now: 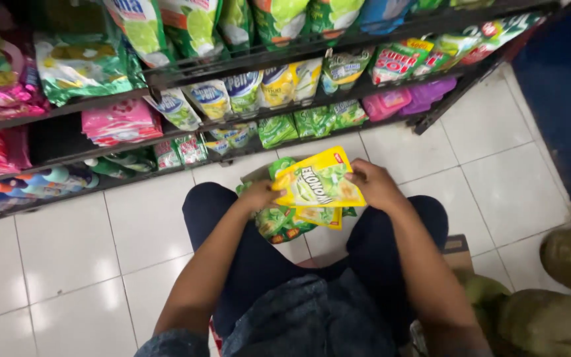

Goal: Stocking or organizing liquid detergent refill pouches on a store shelf while sitting on the floor.

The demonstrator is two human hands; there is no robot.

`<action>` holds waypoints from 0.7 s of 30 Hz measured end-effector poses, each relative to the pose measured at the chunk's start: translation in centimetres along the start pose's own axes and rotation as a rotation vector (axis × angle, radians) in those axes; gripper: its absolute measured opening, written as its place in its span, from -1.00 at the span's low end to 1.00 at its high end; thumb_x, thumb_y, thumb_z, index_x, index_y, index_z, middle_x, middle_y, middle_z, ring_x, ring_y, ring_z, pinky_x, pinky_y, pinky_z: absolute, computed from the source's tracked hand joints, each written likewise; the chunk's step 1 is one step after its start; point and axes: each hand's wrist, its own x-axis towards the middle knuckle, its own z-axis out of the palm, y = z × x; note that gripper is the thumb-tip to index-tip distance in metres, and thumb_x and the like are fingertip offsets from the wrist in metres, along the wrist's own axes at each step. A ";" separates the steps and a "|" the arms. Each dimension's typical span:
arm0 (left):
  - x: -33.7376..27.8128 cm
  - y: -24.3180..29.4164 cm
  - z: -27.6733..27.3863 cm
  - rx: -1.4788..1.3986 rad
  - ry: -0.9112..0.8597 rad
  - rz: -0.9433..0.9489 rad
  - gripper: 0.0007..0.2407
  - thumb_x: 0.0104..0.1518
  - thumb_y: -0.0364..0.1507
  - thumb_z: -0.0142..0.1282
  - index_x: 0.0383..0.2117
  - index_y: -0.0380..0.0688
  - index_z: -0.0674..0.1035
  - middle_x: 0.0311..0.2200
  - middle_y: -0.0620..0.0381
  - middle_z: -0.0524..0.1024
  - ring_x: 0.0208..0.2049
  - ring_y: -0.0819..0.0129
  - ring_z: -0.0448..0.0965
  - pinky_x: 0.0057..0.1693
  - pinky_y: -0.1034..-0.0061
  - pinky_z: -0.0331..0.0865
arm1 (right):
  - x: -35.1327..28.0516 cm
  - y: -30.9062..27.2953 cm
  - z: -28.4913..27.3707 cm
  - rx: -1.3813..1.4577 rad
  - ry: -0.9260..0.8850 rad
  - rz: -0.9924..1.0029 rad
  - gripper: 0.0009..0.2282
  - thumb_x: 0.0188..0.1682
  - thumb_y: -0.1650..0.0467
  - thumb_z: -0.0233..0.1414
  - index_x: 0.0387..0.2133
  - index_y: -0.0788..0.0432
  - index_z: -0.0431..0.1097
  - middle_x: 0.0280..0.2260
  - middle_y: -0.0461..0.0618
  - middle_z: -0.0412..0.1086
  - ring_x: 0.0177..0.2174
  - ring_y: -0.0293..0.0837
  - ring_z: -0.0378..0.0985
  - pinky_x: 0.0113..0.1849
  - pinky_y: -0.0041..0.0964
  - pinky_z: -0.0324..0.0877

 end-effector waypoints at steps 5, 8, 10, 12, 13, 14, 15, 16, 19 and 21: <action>-6.6 7.0 4.4 -0.397 -0.013 0.238 -0.48 0.01 -0.30 0.39 0.03 -0.33 0.42 -0.24 -0.02 0.64 -0.34 0.22 0.62 -0.26 0.27 0.45 | -5.1 -16.5 -9.1 -0.336 0.097 -0.345 -0.89 0.01 0.42 0.09 -0.24 0.18 0.45 -0.40 0.13 0.49 -0.35 0.12 0.55 -0.29 -0.06 0.42; -12.2 15.0 6.6 -0.068 0.278 0.585 -0.23 -0.14 -0.33 0.48 0.22 -0.24 0.24 -0.08 -0.11 0.56 -0.14 0.04 0.54 -0.08 0.19 0.36 | -7.3 -21.9 -12.1 -0.507 0.197 -0.670 -0.83 -0.10 0.48 0.06 -0.23 0.16 0.45 -0.34 0.10 0.51 -0.28 0.15 0.57 -0.24 -0.02 0.42; -14.3 19.0 7.5 0.114 0.408 1.020 -0.09 -0.22 -0.35 0.57 0.29 -0.23 0.16 0.06 -0.20 0.47 0.08 -0.07 0.52 0.15 0.20 0.39 | -8.1 -24.7 -13.8 -0.602 0.289 -0.840 -0.79 -0.16 0.49 0.06 -0.23 0.16 0.45 -0.31 0.08 0.52 -0.26 0.15 0.57 -0.20 -0.01 0.42; -16.1 22.3 8.6 0.102 0.164 0.856 -0.09 -0.20 -0.28 0.59 0.31 -0.16 0.18 0.09 0.00 0.55 0.12 0.17 0.58 0.22 0.32 0.42 | -8.6 -27.0 -15.5 -0.651 0.311 -0.991 -0.76 -0.19 0.48 0.10 -0.21 0.16 0.47 -0.32 0.06 0.52 -0.28 0.10 0.58 -0.18 -0.03 0.41; -16.1 23.1 9.4 0.111 0.160 0.901 -0.09 -0.20 -0.28 0.59 0.31 -0.16 0.18 0.09 0.00 0.55 0.12 0.17 0.58 0.22 0.32 0.42 | -8.7 -27.4 -16.6 -0.683 0.344 -1.003 -0.76 -0.19 0.48 0.10 -0.21 0.16 0.47 -0.32 0.06 0.52 -0.28 0.10 0.58 -0.18 -0.03 0.41; -16.0 23.9 10.1 0.042 0.141 0.865 -0.17 -0.18 -0.28 0.57 0.27 -0.18 0.29 0.08 0.00 0.60 0.11 0.22 0.63 0.23 0.34 0.47 | -8.8 -27.8 -17.6 -0.631 0.354 -0.979 -0.79 -0.18 0.49 0.12 -0.24 0.16 0.49 -0.34 0.04 0.53 -0.31 0.07 0.59 -0.20 -0.06 0.41; -15.9 24.2 10.8 -0.024 0.118 0.824 -0.25 -0.15 -0.28 0.55 0.23 -0.20 0.40 0.06 0.01 0.66 0.10 0.26 0.67 0.24 0.37 0.51 | -8.9 -28.1 -18.3 -0.575 0.363 -0.955 -0.82 -0.17 0.49 0.14 -0.27 0.15 0.51 -0.36 0.02 0.55 -0.33 0.04 0.60 -0.22 -0.09 0.41; -16.9 26.2 11.2 -0.013 0.110 0.865 -0.25 -0.15 -0.28 0.55 0.23 -0.20 0.40 0.06 0.01 0.66 0.10 0.26 0.67 0.24 0.37 0.51 | -8.9 -28.6 -19.3 -0.603 0.396 -0.967 -0.82 -0.17 0.49 0.14 -0.27 0.15 0.51 -0.36 0.02 0.55 -0.33 0.04 0.60 -0.22 -0.09 0.41; -19.7 30.4 12.4 -0.234 -0.081 1.108 -0.10 -0.30 -0.41 0.62 0.26 -0.23 0.24 0.10 0.02 0.51 0.11 0.30 0.53 0.23 0.32 0.42 | -8.9 -29.8 -21.5 -0.440 0.434 -0.892 -0.85 -0.15 0.50 0.15 -0.30 0.15 0.53 -0.39 0.01 0.57 -0.35 0.00 0.62 -0.25 -0.15 0.43; -19.7 32.4 13.1 -0.427 -0.219 1.085 -0.11 -0.21 -0.45 0.54 0.29 -0.14 0.12 0.14 0.14 0.44 0.16 0.41 0.47 0.27 0.36 0.38 | -8.7 -30.6 -22.7 -0.386 0.473 -0.865 -0.88 -0.11 0.49 0.16 -0.31 0.17 0.54 -0.39 0.03 0.57 -0.34 -0.01 0.63 -0.23 -0.19 0.45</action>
